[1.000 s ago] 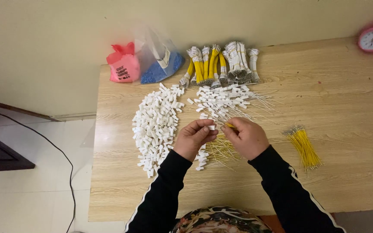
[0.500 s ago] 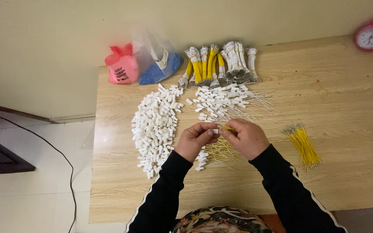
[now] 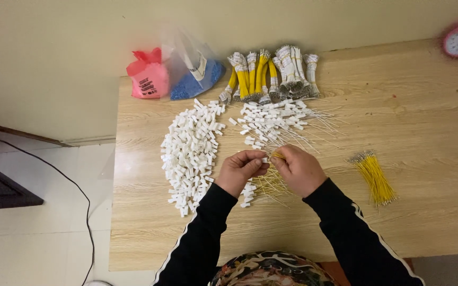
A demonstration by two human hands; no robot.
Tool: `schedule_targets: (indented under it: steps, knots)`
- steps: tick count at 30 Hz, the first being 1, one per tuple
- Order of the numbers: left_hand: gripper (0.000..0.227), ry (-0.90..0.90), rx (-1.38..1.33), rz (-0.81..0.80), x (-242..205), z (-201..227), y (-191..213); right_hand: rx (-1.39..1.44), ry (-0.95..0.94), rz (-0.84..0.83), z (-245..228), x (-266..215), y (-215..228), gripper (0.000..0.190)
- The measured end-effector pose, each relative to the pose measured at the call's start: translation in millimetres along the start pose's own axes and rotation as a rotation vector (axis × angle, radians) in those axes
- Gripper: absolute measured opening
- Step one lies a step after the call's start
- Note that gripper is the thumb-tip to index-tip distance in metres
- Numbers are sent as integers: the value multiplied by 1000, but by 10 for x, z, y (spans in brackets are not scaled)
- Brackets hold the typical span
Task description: Assembling small white plastic connectors onto yellow wires at a fast pace.
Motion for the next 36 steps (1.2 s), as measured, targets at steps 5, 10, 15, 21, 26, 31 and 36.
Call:
schedule_targets:
  steps: [5, 10, 15, 21, 26, 31, 36]
  knots:
    - [21, 26, -11, 18, -12, -34, -16, -70, 8, 41, 175, 10, -145, 16]
    - [20, 39, 8, 28, 58, -251, 82, -2, -1, 34, 366, 61, -257, 17]
    - [20, -46, 490, 92, 142, -96, 190, 220, -324, 100, -108, 77, 40, 26]
    - [15, -208, 1176, 43, 325, -276, 496, 331, -212, 464, 719, 37, 503, 27]
    - [28, -58, 1412, 210, 965, -758, 756, 361, -297, 460, 677, 8, 386, 27]
    - [28, 136, 1455, 190, 1352, -542, 742, 439, -309, 387, 693, 1, 223, 18]
    - [30, 230, 1549, 124, 1409, -399, 598, 573, -278, 369, 981, 42, 166, 16]
Point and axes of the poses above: each hand's wrist, its own x-axis towards the middle knuckle, its own y-axis out of the back of the hand, z = x × y, the point moved 4 cm from there along x, towards the middle knuckle, and after that the axes turned 13 degrees about x, right-handed, at the moved point
